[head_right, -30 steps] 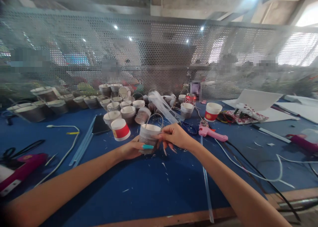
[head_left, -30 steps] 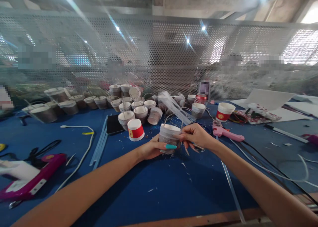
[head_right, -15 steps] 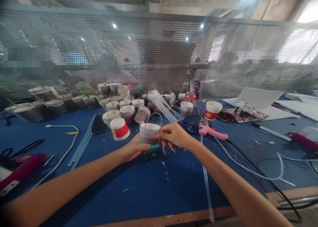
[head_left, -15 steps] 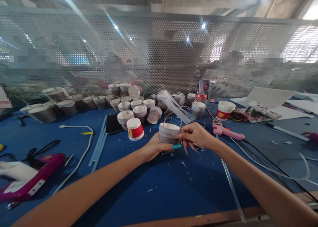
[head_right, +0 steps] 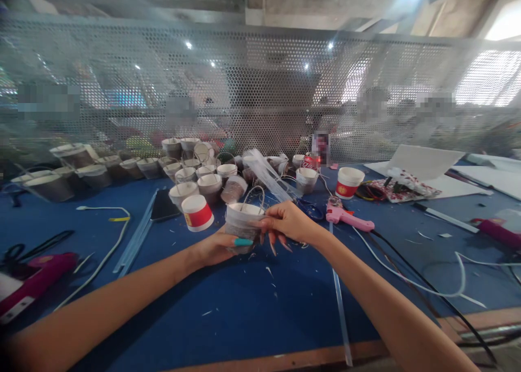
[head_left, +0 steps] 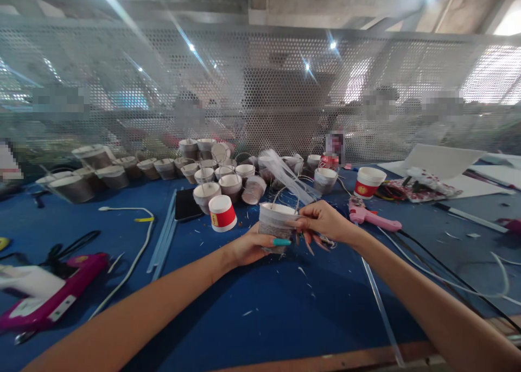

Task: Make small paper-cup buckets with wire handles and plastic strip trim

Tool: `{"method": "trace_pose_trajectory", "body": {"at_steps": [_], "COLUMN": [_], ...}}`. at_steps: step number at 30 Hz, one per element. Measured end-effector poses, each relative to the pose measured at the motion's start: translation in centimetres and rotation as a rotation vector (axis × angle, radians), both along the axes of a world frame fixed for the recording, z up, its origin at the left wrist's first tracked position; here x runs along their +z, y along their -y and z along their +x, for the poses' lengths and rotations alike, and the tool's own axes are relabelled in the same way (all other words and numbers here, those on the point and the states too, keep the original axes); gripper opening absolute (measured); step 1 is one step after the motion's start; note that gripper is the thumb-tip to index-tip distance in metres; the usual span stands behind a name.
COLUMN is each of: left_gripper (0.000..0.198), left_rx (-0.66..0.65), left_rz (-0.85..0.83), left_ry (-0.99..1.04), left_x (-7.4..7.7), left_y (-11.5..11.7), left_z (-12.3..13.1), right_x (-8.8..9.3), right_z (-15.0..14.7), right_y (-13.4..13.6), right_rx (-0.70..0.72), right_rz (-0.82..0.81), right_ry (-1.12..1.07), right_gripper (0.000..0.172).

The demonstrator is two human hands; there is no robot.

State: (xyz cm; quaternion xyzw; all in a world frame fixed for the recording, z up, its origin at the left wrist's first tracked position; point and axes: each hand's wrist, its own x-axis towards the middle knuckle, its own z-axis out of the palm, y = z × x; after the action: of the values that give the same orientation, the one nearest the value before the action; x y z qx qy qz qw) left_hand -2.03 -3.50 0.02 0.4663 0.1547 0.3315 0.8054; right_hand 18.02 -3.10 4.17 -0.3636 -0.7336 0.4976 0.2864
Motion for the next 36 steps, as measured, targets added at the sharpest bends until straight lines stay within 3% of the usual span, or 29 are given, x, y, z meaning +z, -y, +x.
{"method": "trace_pose_trajectory", "body": {"at_steps": [7, 18, 22, 25, 36], "left_gripper": [0.057, 0.050, 0.058, 0.054, 0.048], "left_rx": [-0.020, 0.107, 0.145, 0.158, 0.049], "left_rz": [0.006, 0.072, 0.158, 0.094, 0.007], "left_ry": [-0.031, -0.084, -0.111, -0.142, -0.003], "left_x": [0.36, 0.77, 0.98, 0.90, 0.25], "left_y": [-0.10, -0.12, 0.15, 0.01, -0.31], "left_z": [-0.07, 0.15, 0.57, 0.46, -0.15], "right_x": [-0.50, -0.36, -0.16, -0.02, 0.09], "right_z": [-0.22, -0.64, -0.77, -0.39, 0.02], "right_y": [-0.06, 0.30, 0.51, 0.27, -0.07], "right_rx": [-0.020, -0.076, -0.090, -0.101, -0.068], "right_rz": [-0.001, 0.057, 0.069, 0.089, 0.024], "right_ry": [-0.028, -0.022, 0.026, 0.050, -0.012], "right_gripper": [0.036, 0.035, 0.032, 0.031, 0.034]}}
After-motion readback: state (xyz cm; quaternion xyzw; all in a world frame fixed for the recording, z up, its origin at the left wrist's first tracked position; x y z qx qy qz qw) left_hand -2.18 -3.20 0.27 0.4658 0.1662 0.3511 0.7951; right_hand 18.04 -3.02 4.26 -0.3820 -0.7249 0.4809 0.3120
